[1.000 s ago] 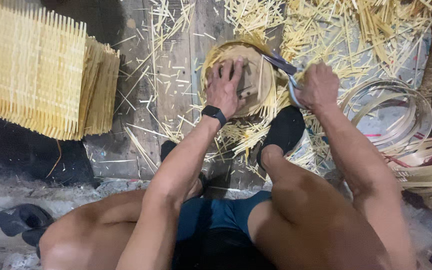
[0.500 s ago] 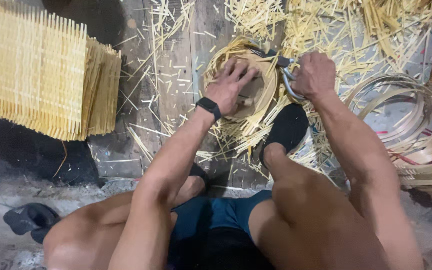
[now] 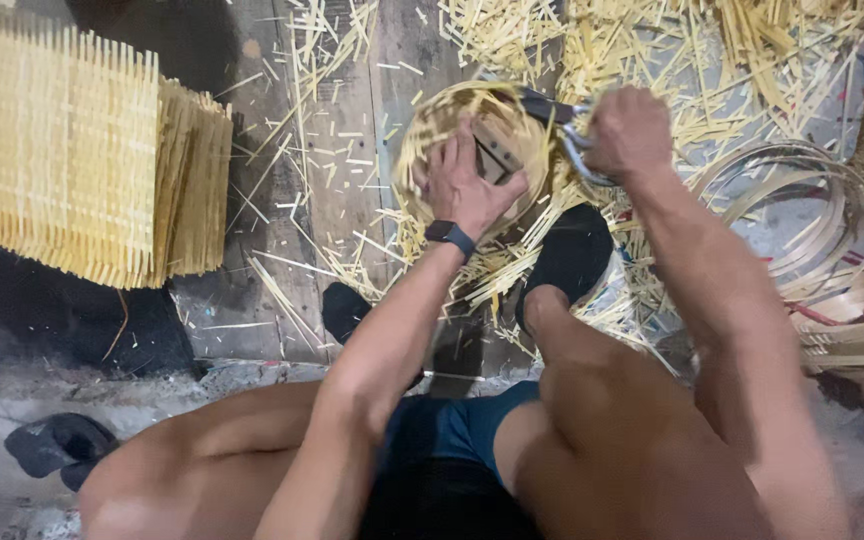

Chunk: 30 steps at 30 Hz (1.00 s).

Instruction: The person sits on the floor and repeatedly places a circular bamboo frame over a rectangular woven mat. Using shears, they trim the excess mat material around the frame's edge. The person then removes the frame and sets the trimmed circular mat aside.

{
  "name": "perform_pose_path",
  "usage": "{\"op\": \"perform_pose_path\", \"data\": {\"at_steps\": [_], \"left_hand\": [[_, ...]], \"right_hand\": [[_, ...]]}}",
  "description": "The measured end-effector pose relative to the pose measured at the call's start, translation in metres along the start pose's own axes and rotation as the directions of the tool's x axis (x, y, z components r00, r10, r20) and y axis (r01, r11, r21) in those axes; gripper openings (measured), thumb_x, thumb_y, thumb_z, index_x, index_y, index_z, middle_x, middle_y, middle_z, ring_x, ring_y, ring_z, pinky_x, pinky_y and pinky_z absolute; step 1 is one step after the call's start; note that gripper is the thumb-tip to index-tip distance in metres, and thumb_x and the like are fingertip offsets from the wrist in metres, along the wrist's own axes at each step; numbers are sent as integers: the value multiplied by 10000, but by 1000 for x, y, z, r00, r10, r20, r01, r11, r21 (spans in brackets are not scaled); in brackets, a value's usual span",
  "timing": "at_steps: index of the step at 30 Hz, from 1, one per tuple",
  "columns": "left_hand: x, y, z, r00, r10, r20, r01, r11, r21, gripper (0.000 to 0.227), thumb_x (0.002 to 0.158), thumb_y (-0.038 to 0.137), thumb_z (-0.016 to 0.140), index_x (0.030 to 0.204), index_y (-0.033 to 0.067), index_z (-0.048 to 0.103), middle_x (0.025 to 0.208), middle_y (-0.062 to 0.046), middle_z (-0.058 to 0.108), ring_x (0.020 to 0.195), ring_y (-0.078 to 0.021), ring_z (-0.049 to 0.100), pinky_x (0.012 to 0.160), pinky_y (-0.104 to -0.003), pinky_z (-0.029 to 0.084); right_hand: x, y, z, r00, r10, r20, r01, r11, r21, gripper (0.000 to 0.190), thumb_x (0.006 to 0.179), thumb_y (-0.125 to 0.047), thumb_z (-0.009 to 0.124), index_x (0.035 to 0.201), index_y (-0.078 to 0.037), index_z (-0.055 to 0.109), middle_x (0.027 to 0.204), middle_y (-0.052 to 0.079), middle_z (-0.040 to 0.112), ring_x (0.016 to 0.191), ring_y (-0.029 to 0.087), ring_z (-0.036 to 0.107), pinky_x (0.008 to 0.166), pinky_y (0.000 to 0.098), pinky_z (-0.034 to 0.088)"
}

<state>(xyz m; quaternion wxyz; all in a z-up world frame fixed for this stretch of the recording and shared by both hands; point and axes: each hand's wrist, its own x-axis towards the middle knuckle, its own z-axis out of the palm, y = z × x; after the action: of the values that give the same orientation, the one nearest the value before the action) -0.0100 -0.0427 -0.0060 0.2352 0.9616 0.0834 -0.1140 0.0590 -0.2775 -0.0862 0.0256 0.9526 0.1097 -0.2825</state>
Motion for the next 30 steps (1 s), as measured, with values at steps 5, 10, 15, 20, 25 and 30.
{"op": "perform_pose_path", "data": {"at_steps": [5,10,15,20,25,30], "left_hand": [[-2,2,1,998,5,-65,-13,993,-120,1144,662,619,788,1524,28,324,1369,-211,556,1311,-373,473,1144,-648,208],[-5,14,11,999,32,6,-32,997,-69,891,710,502,761,1442,93,460,1324,-163,612,1321,-346,506,1170,-636,228],[-1,-2,-4,989,137,60,-130,986,-102,824,658,427,800,1390,126,572,1331,-203,607,1268,-389,506,1129,-589,306],[2,-9,-7,925,370,89,-363,928,-88,816,648,386,807,1360,64,571,1294,-143,677,1294,-356,515,1142,-669,234],[5,-32,-7,868,467,168,-470,882,-21,886,652,355,787,1456,96,519,1419,-128,592,1394,-380,461,1202,-640,216],[-10,-33,-3,974,151,-170,-159,987,-36,1243,555,504,921,1478,-33,286,1534,-363,277,1419,-561,284,1166,-654,151]], "right_hand": [[-23,37,22,972,-125,-201,114,991,-66,333,980,-359,631,972,-27,666,902,129,540,824,215,489,701,404,469],[-16,11,29,865,-141,-481,105,989,-102,519,853,-527,667,815,-9,648,819,112,558,769,240,547,721,387,527],[-17,43,36,993,-76,-88,86,989,120,369,1038,-360,547,940,-20,651,845,151,561,809,271,550,738,451,488],[-7,19,14,981,-130,-144,109,983,-145,608,873,-644,646,773,-45,678,743,105,553,706,235,525,675,392,503],[-1,20,14,999,-44,-14,44,999,-5,412,901,-461,570,931,-58,650,768,111,561,687,243,551,639,428,531],[-29,50,4,999,-41,19,38,990,139,638,1003,-637,528,1012,-7,630,892,157,497,833,276,482,782,455,451]]}}
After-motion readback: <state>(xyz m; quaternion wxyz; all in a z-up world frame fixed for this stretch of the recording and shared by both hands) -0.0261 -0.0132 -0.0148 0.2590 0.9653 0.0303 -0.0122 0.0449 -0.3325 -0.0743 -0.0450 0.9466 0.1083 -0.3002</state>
